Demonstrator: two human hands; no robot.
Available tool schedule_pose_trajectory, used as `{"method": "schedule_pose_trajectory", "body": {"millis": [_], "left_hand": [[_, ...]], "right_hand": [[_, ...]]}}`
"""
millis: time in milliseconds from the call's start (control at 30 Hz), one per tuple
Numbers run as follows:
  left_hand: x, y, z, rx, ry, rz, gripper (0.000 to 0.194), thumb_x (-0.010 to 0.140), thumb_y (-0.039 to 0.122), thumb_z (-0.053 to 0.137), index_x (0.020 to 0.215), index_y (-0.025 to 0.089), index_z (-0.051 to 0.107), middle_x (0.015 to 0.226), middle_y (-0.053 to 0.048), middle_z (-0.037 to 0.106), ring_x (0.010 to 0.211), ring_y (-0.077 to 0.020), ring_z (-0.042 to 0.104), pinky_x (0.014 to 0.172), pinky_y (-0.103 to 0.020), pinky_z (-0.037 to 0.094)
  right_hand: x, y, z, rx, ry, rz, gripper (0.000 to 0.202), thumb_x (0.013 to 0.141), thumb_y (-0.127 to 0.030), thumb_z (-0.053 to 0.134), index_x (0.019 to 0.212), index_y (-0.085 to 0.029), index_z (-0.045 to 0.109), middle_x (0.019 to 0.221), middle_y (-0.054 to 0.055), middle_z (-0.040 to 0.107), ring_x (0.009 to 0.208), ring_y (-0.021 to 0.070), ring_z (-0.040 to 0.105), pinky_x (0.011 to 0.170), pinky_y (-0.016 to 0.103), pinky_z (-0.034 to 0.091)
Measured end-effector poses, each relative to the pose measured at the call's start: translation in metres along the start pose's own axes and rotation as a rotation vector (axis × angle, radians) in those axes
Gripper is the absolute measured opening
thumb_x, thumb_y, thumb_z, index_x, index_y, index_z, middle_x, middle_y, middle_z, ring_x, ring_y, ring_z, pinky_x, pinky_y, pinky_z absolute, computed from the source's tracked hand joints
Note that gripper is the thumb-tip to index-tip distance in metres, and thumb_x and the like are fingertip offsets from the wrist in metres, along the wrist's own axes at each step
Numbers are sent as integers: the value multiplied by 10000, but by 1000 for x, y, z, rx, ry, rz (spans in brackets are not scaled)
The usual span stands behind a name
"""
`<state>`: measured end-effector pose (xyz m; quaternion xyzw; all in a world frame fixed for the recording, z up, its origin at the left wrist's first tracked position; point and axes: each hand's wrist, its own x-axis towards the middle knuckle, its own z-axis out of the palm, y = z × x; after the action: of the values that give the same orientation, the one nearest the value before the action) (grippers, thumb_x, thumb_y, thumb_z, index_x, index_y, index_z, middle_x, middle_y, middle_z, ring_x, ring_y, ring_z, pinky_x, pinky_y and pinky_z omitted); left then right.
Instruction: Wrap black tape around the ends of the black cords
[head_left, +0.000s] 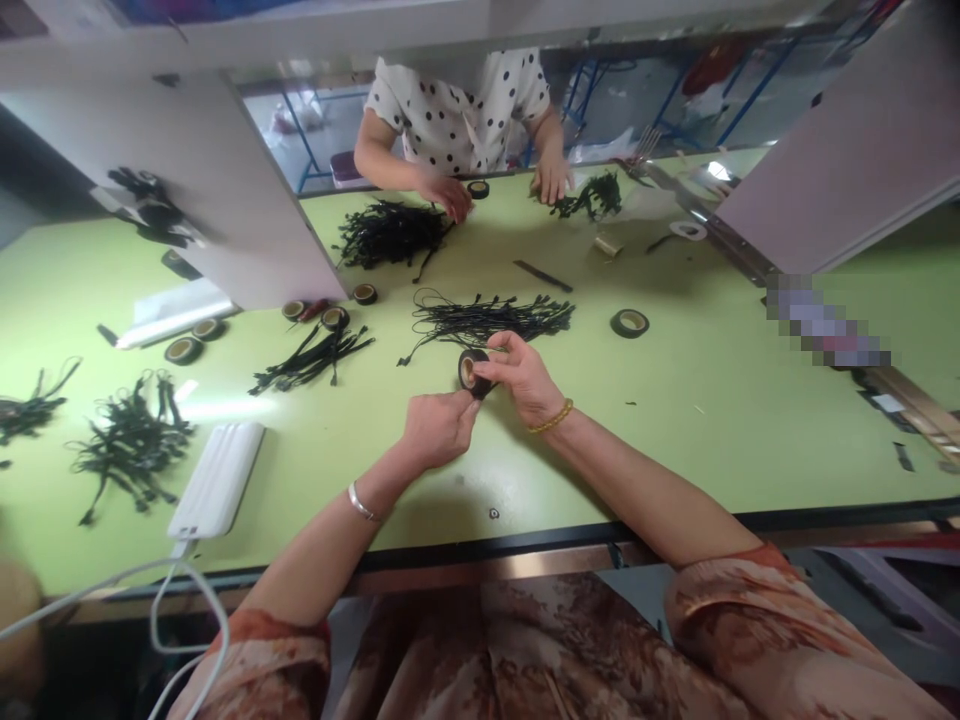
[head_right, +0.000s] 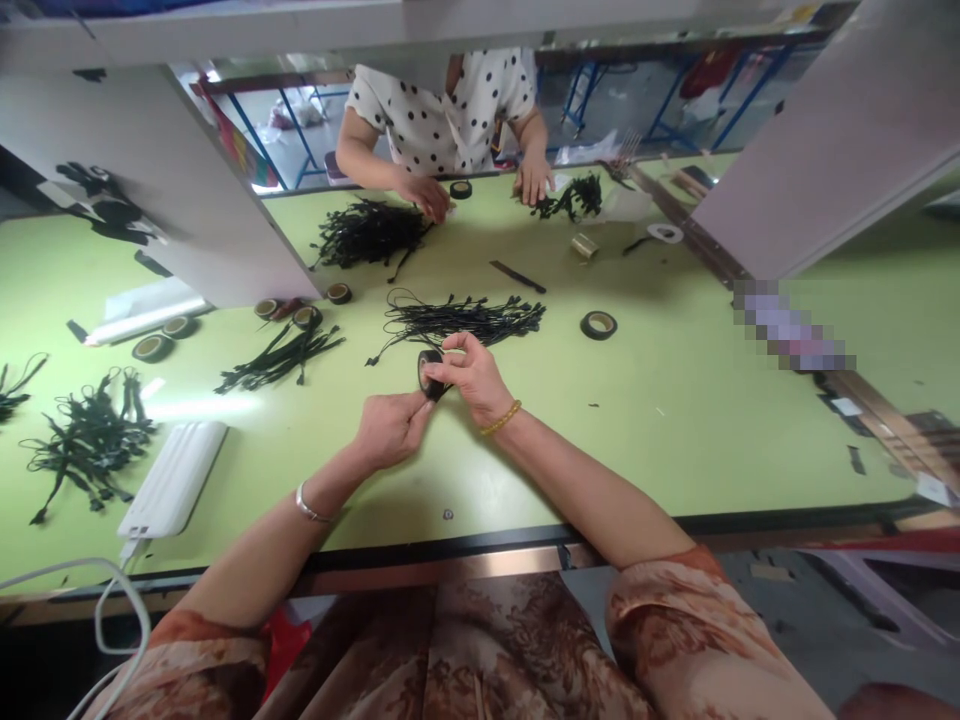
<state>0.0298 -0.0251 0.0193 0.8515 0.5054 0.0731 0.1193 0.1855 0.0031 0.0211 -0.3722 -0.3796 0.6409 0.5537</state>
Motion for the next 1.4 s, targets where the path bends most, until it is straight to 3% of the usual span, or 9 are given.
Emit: {"method": "schedule_pose_trajectory", "body": {"millis": [167, 300, 500, 600, 700, 833, 1133, 1300, 1400], "left_hand": [[2, 1, -3, -35, -48, -120, 384, 968, 355, 307, 944, 166, 640, 753, -109, 698, 667, -234, 621, 612, -316, 315], [3, -2, 2, -189, 7, -190, 349, 956, 357, 339, 772, 184, 580, 636, -61, 605, 591, -191, 537, 597, -302, 298], [9, -16, 13, -997, 206, -261, 420, 908, 479, 436, 599, 204, 357, 529, 45, 329, 499, -92, 298, 507, -246, 249], [12, -22, 9, -1403, 157, -349, 485, 841, 596, 519, 611, 209, 339, 511, 86, 225, 446, -58, 176, 434, -221, 143], [13, -25, 3, -1575, 105, -406, 533, 771, 626, 618, 614, 209, 325, 495, 107, 201, 415, -32, 132, 404, -201, 84], [14, -27, 4, -1530, 127, -404, 436, 732, 533, 716, 746, 207, 426, 485, 117, 289, 393, -32, 172, 393, -184, 95], [18, -42, 23, -1040, 266, -184, 343, 887, 496, 534, 781, 172, 569, 585, 53, 417, 535, -83, 321, 511, -217, 260], [12, -35, 12, -844, 290, -117, 339, 900, 451, 494, 718, 172, 556, 622, 28, 492, 597, -104, 398, 588, -229, 332], [7, -28, 8, -703, 248, -72, 303, 924, 387, 450, 764, 173, 593, 634, 21, 536, 603, -110, 442, 607, -231, 352]], "right_hand": [[-4, -4, 2, 22, -26, -94, 511, 571, -290, 882, 856, -231, 461, 548, -101, 551, 538, 135, 613, 587, 285, 495], [-7, -6, 0, -8, -44, -148, 476, 610, -305, 868, 870, -229, 477, 563, -97, 548, 538, 117, 588, 574, 264, 473], [-4, -10, -10, -137, -202, -224, 423, 666, -368, 832, 882, -223, 498, 653, -60, 582, 580, 118, 571, 568, 258, 441], [-1, -11, -15, -316, -285, -275, 356, 706, -393, 796, 855, -212, 528, 668, -40, 573, 600, 120, 548, 583, 264, 419], [1, -10, -16, -531, -314, -309, 315, 712, -400, 778, 815, -212, 548, 679, -20, 589, 619, 135, 541, 632, 291, 425], [3, -6, -17, -779, -292, -357, 263, 717, -346, 751, 828, -224, 547, 662, -19, 618, 613, 151, 543, 660, 311, 411], [8, 1, -21, -950, -171, -298, 384, 688, -296, 728, 966, -223, 474, 714, -29, 683, 578, 143, 516, 666, 309, 376], [11, 1, -22, -628, -248, -101, 485, 734, -328, 656, 1175, -196, 505, 786, 4, 703, 721, 181, 612, 716, 321, 430], [12, -3, -20, -402, -259, 57, 411, 805, -472, 589, 1089, -177, 617, 718, 20, 673, 666, 176, 599, 672, 317, 443]]}}
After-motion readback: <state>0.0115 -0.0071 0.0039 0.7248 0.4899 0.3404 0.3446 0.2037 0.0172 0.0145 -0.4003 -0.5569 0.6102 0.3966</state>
